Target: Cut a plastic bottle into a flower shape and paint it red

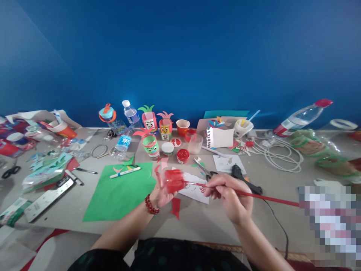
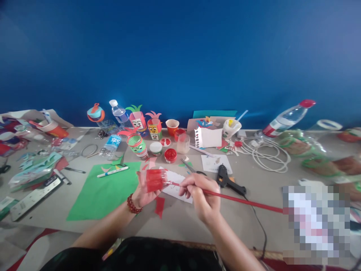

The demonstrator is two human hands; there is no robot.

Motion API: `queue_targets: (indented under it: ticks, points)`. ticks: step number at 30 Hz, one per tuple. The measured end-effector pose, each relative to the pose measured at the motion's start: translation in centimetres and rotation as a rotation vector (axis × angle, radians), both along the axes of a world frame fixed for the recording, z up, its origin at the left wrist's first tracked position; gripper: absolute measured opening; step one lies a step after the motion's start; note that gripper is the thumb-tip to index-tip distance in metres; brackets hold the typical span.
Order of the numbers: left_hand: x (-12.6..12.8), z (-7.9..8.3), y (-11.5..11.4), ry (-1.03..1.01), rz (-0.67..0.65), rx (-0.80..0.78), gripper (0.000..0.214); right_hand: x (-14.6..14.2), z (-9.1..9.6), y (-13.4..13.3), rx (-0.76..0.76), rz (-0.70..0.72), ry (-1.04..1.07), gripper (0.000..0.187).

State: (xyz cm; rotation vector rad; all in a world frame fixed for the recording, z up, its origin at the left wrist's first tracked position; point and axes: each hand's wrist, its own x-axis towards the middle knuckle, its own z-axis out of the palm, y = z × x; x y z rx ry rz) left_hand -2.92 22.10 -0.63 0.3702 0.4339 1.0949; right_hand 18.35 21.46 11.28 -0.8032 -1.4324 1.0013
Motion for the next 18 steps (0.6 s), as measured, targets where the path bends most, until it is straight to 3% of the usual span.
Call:
queue_targets:
  ticks: [18]
  points:
    - [0.2,0.3,-0.1,0.02,0.008,0.022,0.085,0.0,1.6,-0.4,0.225,-0.031,-0.167,0.032]
